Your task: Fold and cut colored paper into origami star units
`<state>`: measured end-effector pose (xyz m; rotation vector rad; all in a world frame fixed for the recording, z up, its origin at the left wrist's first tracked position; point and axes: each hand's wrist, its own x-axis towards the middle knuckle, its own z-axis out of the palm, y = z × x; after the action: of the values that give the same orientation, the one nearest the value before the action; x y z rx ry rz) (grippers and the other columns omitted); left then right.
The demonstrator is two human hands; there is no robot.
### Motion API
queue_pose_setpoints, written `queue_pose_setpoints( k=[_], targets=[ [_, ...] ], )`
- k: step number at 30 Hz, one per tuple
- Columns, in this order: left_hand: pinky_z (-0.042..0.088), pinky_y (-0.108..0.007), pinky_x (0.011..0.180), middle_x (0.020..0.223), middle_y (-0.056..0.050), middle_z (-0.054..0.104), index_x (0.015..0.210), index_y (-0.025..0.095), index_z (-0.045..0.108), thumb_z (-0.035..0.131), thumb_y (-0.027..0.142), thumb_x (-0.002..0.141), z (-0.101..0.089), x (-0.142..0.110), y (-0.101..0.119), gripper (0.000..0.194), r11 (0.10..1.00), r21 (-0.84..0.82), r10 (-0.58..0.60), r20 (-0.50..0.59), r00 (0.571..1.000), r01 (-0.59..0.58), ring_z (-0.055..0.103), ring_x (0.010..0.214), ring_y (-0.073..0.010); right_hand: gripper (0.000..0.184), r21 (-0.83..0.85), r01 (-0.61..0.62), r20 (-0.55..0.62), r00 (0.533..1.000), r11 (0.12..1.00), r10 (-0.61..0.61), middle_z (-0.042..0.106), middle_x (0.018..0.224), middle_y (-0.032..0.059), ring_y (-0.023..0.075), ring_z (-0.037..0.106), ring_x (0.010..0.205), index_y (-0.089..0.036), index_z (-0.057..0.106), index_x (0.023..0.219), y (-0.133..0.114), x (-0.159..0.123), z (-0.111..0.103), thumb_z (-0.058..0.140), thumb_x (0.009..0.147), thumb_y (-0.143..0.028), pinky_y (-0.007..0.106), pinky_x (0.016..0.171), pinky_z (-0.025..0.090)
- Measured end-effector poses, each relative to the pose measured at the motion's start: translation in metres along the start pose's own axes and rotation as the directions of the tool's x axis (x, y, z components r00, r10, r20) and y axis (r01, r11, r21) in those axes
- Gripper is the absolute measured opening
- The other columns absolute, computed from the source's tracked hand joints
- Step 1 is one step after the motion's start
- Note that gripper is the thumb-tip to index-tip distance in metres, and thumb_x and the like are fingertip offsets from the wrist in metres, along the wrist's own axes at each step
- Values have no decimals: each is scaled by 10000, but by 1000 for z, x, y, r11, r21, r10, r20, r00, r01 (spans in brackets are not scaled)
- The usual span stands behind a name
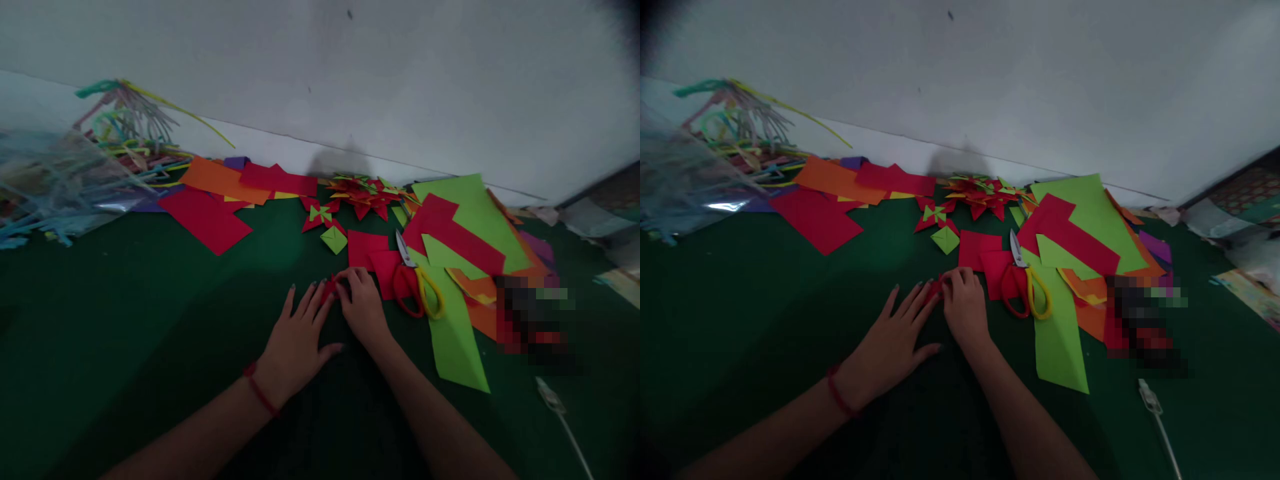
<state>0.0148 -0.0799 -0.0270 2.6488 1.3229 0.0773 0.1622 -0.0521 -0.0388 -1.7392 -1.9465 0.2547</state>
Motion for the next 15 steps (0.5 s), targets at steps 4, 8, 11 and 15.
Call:
queue_pose_setpoints(
  k=[4, 8, 11, 15],
  targets=[
    [73, -529, 1060, 1440, -114, 196, 1359, 125, 252, 295, 594, 815, 3, 1, -2, 720, 999, 17, 34, -7, 999, -34, 107, 1328, -271, 158, -61, 5, -19, 1000, 998, -6, 519, 996, 92, 216, 502, 886, -187, 531, 955, 0, -1, 3, 420, 846, -165, 346, 743, 425],
    [83, -521, 1060, 1444, -115, 178, 1370, 118, 215, 299, 599, 810, 4, 0, -5, 743, 999, 12, 49, -8, 999, -49, 85, 1331, -266, 193, -191, 30, -24, 999, 981, -35, 508, 1061, 97, 229, 487, 907, -206, 519, 1012, -3, -5, 7, 395, 867, -181, 363, 747, 412],
    [97, -528, 1052, 1450, -110, 148, 1378, 125, 183, 311, 585, 814, 3, 0, -6, 738, 999, 13, 53, 4, 999, -53, 80, 1332, -265, 202, -237, 49, -23, 998, 970, -56, 510, 1066, 97, 228, 487, 904, -212, 515, 1023, -4, -5, 8, 381, 875, -184, 364, 737, 408],
    [107, -536, 1044, 1448, -115, 146, 1379, 128, 177, 319, 588, 810, 1, 1, -5, 745, 998, 14, 56, 15, 998, -56, 105, 1327, -277, 197, -204, 54, -49, 997, 978, -65, 521, 1042, 99, 229, 491, 893, -214, 525, 1014, -2, -6, 9, 386, 875, -200, 361, 720, 411]
  ],
)
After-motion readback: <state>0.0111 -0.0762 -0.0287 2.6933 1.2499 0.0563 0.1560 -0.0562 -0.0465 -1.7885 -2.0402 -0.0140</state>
